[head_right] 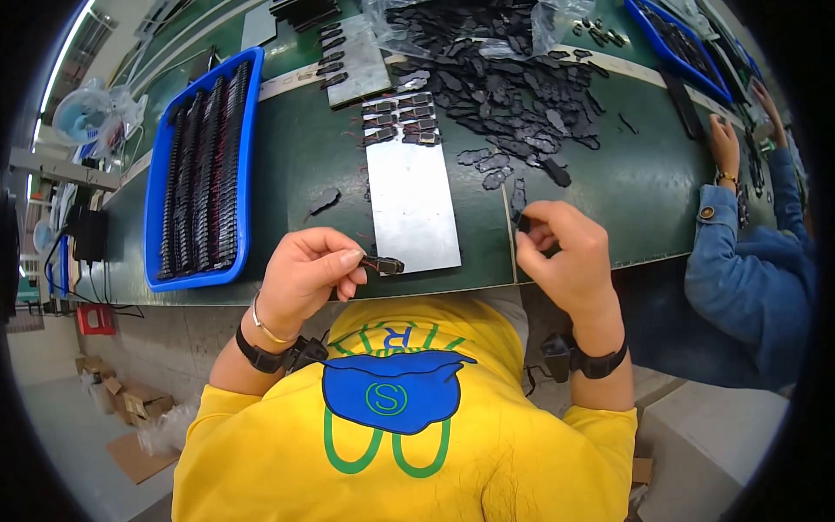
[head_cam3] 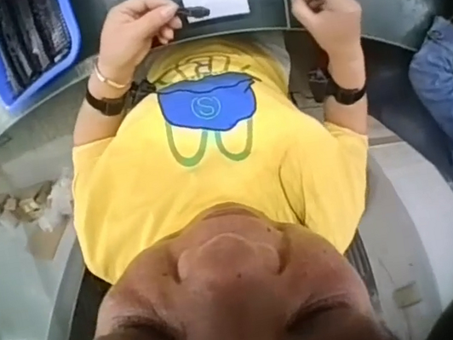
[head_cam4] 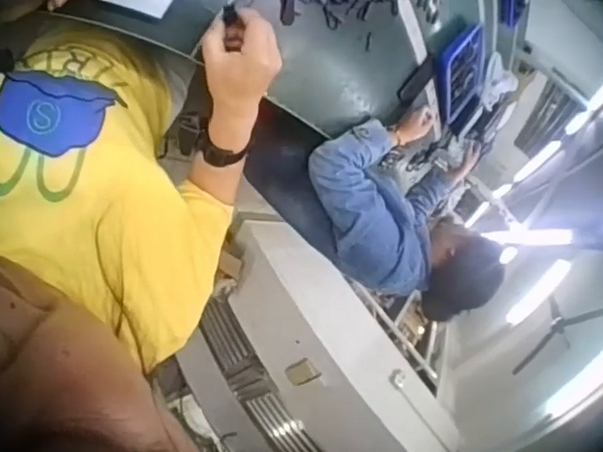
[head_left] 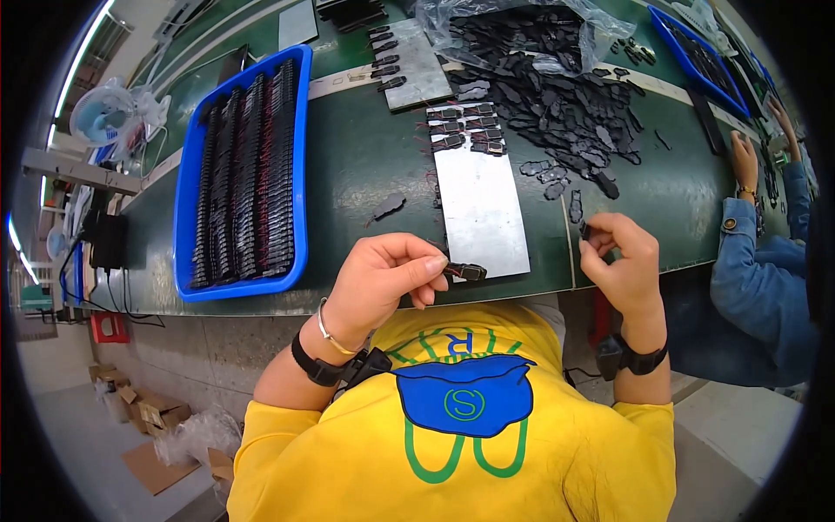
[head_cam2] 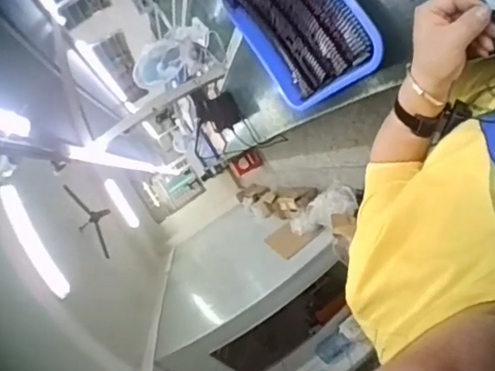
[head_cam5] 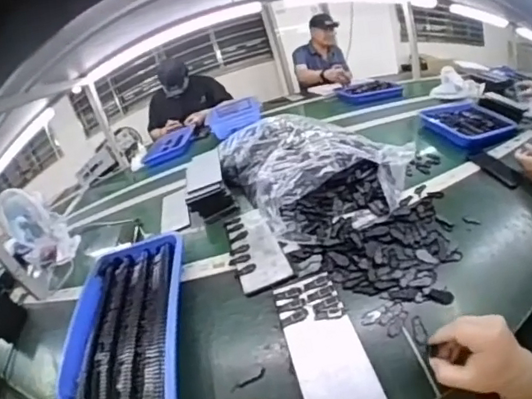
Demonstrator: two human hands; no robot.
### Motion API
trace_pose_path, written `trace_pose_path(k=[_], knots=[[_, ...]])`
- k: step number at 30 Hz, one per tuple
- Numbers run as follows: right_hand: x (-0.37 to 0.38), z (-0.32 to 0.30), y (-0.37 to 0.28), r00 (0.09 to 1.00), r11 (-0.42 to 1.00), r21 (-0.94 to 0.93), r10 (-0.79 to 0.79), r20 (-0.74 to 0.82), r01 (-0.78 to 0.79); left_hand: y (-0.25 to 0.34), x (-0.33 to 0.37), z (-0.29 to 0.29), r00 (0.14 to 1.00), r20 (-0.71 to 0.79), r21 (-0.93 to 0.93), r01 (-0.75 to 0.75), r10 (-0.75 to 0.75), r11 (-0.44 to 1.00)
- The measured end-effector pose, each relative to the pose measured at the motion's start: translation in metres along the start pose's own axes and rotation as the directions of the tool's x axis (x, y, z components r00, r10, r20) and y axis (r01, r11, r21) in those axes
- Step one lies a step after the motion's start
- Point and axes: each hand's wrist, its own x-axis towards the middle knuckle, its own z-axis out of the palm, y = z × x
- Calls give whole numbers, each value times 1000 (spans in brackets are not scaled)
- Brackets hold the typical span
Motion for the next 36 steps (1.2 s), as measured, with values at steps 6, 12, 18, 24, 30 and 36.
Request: trace_pose_path(k=[6, 12, 18, 24, 30, 36], knots=[[3, 20, -34, 982, 968, 177, -186, 24, 179, 0, 2, 0, 999, -16, 5, -48, 48, 999], [9, 44, -61, 883, 884, 139, -461, 89, 447, 1, 1, 6, 999, -31, 36, -40, 41, 999], [4, 57, -67, 841, 843, -1, -537, 68, 538, -1, 3, 10, 1000, -17, -1, -17, 17, 1000], [0, 61, -64, 845, 844, -46, -533, 55, 535, -6, 4, 6, 999, 33, -113, -7, 11, 994], [-1, 61, -65, 851, 849, -53, -522, 60, 525, -8, 3, 7, 999, 34, -117, -18, 22, 993], [-3, 61, -63, 842, 839, -66, -536, 61, 540, -8, 1, 9, 999, 39, -113, -30, 35, 993]])
